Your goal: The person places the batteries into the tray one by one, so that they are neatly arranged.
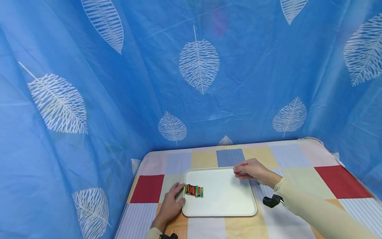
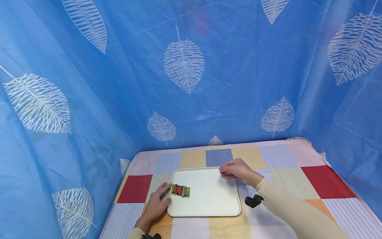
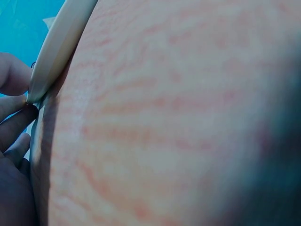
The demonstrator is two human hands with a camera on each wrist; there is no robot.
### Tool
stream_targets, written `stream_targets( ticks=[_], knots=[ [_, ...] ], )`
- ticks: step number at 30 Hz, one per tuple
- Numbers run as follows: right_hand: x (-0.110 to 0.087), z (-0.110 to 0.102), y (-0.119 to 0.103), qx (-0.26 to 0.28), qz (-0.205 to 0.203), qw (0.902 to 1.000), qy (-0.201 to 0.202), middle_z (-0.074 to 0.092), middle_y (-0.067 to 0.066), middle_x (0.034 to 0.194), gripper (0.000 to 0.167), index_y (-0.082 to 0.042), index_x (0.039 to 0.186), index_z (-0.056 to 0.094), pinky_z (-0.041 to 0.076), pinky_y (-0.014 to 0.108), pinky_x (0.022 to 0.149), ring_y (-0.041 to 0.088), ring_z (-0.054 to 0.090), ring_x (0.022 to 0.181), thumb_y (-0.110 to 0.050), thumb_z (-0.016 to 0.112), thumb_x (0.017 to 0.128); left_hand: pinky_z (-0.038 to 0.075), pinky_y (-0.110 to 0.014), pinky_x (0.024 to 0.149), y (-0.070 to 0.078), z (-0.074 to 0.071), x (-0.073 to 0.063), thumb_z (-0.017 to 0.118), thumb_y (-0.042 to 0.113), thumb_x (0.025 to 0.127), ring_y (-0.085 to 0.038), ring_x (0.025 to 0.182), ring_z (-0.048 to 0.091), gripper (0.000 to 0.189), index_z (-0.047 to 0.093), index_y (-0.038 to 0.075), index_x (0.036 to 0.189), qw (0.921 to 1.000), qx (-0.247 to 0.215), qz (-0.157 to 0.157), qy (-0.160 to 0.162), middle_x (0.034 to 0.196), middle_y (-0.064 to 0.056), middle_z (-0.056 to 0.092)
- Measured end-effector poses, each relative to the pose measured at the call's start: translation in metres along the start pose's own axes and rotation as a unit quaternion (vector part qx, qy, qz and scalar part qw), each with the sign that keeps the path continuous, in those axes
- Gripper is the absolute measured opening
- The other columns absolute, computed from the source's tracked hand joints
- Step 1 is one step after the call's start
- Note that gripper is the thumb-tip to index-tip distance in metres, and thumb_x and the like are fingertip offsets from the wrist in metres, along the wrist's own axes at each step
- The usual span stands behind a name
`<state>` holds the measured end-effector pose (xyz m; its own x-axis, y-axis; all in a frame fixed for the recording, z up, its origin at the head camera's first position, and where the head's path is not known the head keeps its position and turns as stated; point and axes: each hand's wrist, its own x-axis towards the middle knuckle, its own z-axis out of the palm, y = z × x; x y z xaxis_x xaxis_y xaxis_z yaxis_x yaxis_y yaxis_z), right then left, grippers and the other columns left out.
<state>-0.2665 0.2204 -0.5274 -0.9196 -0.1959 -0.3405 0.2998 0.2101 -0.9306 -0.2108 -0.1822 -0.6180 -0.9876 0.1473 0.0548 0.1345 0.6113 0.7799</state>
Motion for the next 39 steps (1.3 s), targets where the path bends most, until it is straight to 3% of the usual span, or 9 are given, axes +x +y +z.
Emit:
stream_targets(
  ticks=[9,23,31,39],
  knots=[
    [-0.018,-0.050,0.017,-0.012,0.008,0.9993,0.035,0.083,0.012,0.105,0.049,0.013,0.138,0.066,0.068,0.036,0.085,0.016,0.081,0.091,-0.021,0.076,0.103,0.029,-0.080,0.123,0.001,-0.002,-0.001,0.073,0.010,0.093,-0.056,0.155,0.041,0.060,0.065,0.009,0.153,1.0000,0.003,0.000,0.001,0.168,-0.028,0.046],
    [-0.042,-0.100,0.041,-0.049,0.052,0.9928,0.096,0.081,0.005,0.097,0.056,0.014,0.136,0.065,0.068,0.031,0.080,0.014,0.079,0.084,-0.030,0.076,0.103,0.031,-0.081,0.121,-0.003,-0.004,-0.003,0.071,0.009,0.093,-0.056,0.154,0.042,0.060,0.064,0.008,0.153,0.9999,-0.005,0.008,-0.008,0.168,-0.028,0.045],
    [-0.047,-0.108,0.052,-0.030,0.110,0.9892,0.092,0.082,0.008,0.091,0.044,0.010,0.121,0.073,0.068,0.032,0.078,0.018,0.080,0.079,-0.030,0.078,0.102,0.032,-0.080,0.120,-0.005,-0.004,-0.004,0.071,0.010,0.092,-0.055,0.154,0.043,0.060,0.065,0.010,0.152,1.0000,-0.002,0.006,-0.007,0.168,-0.027,0.046],
    [-0.047,-0.102,0.060,-0.017,0.102,0.9914,0.080,0.081,0.008,0.090,0.040,0.010,0.119,0.073,0.068,0.032,0.077,0.017,0.080,0.079,-0.026,0.077,0.103,0.032,-0.078,0.123,-0.003,-0.005,-0.007,0.072,0.009,0.092,-0.057,0.154,0.042,0.060,0.065,0.009,0.152,0.9999,0.001,0.011,-0.008,0.167,-0.028,0.046]
  ],
)
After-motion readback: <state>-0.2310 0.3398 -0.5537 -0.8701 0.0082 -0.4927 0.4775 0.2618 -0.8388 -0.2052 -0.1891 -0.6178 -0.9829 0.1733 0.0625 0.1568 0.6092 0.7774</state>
